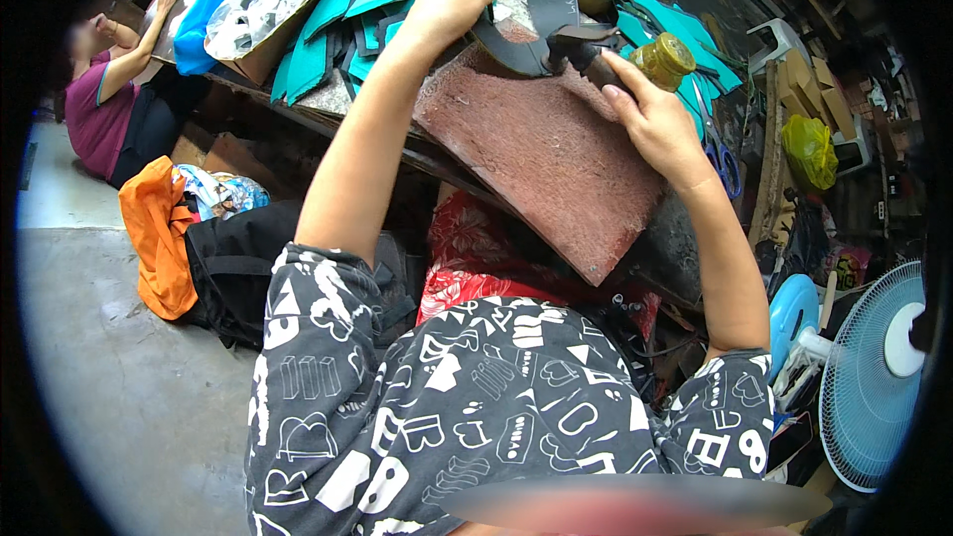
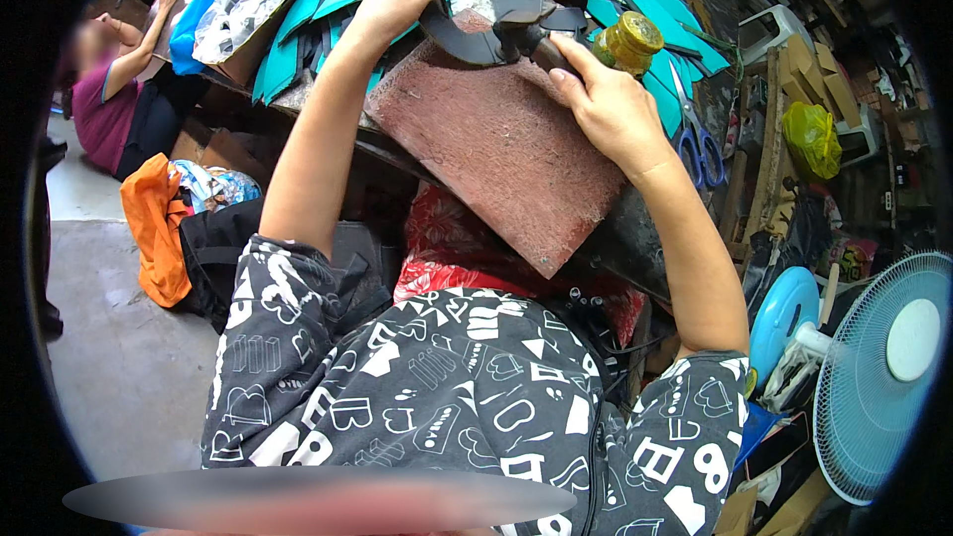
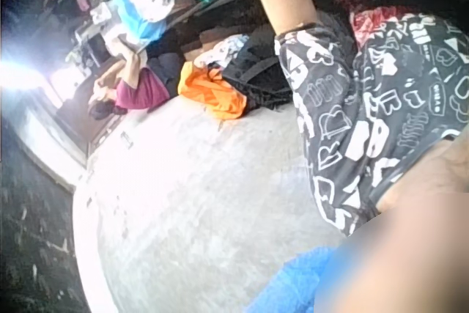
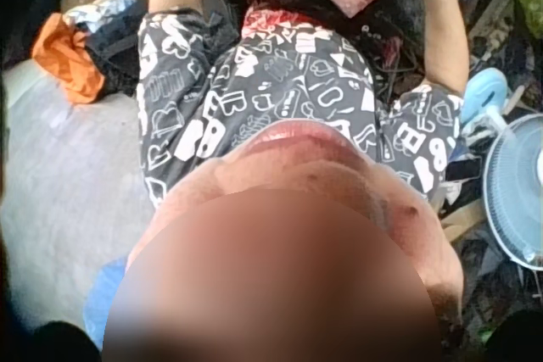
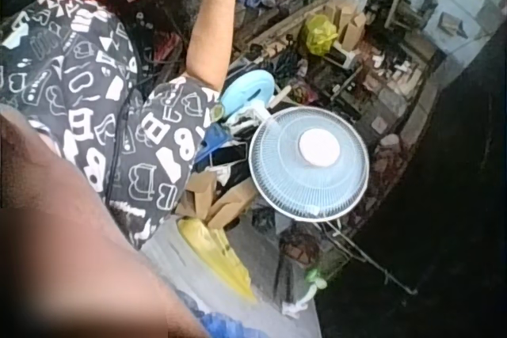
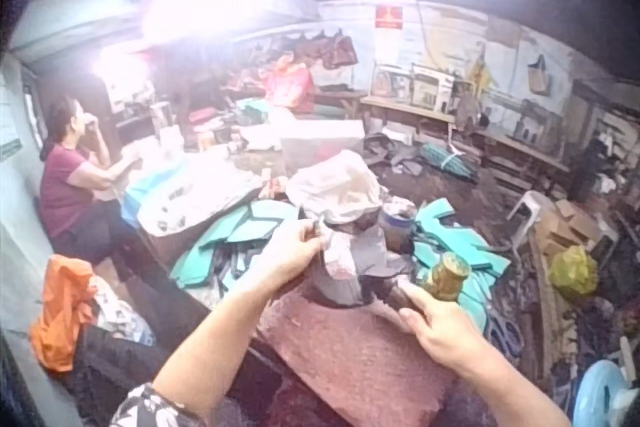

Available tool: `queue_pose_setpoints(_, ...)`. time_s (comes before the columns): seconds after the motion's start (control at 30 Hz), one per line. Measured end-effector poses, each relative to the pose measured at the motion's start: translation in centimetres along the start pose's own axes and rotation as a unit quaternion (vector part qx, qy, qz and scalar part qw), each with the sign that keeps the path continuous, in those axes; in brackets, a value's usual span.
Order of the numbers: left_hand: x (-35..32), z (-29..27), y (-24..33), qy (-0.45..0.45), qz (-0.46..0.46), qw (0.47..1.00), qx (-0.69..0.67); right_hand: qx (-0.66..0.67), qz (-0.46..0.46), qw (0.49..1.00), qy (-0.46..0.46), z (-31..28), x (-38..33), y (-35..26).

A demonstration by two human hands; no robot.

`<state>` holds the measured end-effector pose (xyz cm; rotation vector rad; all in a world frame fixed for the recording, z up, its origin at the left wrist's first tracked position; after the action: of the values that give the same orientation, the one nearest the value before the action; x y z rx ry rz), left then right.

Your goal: The person retrieves a small metal fastener from a container and places it onto a black shoe component. They then use a hammer to tap the fastener into place on a reddish work block. Finally, they pick up a yellow shoe component and place it on the block.

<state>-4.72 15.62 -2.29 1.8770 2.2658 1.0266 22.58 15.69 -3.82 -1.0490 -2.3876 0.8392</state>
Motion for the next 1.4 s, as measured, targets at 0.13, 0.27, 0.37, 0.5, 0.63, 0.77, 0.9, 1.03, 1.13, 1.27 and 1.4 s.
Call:
queue_pose_setpoints(0.13,-4.3,-4.7,5.4,0.300,0.138,0.935,0.128,0.012,0.041,0.999,-0.007,0.5,0.1,0.3)
queue_pose_setpoints(0.27,-5.0,-2.8,4.7,0.213,0.100,0.967,-0.092,0.022,0.043,0.999,-0.010,0.7,-0.1,0.4)
queue_pose_setpoints(0.37,-4.7,1.5,1.7,0.059,-0.051,0.952,-0.296,0.021,0.038,0.999,-0.007,0.7,0.0,0.6)
queue_pose_setpoints(0.5,-4.7,3.9,0.3,0.017,-0.090,0.919,-0.384,0.014,0.044,0.999,-0.006,0.8,0.0,0.9)
queue_pose_setpoints(0.63,-4.7,4.2,-0.2,0.022,-0.102,0.901,-0.421,0.004,0.051,0.999,-0.004,0.8,-0.1,0.7)
queue_pose_setpoints(0.77,-4.5,4.0,-0.2,0.018,-0.102,0.922,-0.374,0.019,0.031,0.999,-0.001,0.5,-0.1,0.4)
queue_pose_setpoints(0.9,-4.2,3.3,0.8,0.013,-0.057,0.962,-0.268,0.013,0.033,0.999,-0.004,1.0,0.1,1.6)
queue_pose_setpoints(1.03,-4.4,1.2,4.3,0.071,0.095,0.991,-0.067,0.048,0.064,0.997,-0.004,0.7,0.6,1.7)
queue_pose_setpoints(1.13,-4.4,1.4,5.2,0.029,0.111,0.992,-0.056,0.185,0.012,0.981,0.058,-2.8,1.1,-1.2)
queue_pose_setpoints(1.27,-4.7,1.4,6.4,0.054,0.164,0.984,-0.034,0.285,-0.205,0.917,0.189,-9.6,0.4,-6.5)
queue_pose_setpoints(1.4,-4.8,1.9,6.5,0.064,0.178,0.982,-0.029,0.148,-0.147,0.965,0.158,-5.3,1.6,-6.3)
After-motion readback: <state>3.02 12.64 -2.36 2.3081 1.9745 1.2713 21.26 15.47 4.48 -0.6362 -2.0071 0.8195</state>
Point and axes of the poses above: each hand's wrist, its own x-axis towards the middle knuckle, its own z-axis out of the palm, y = z × x, the point moved 8 cm from there along x, towards the middle knuckle, and after that the axes turned 7 degrees about x, right-handed, at the moved point
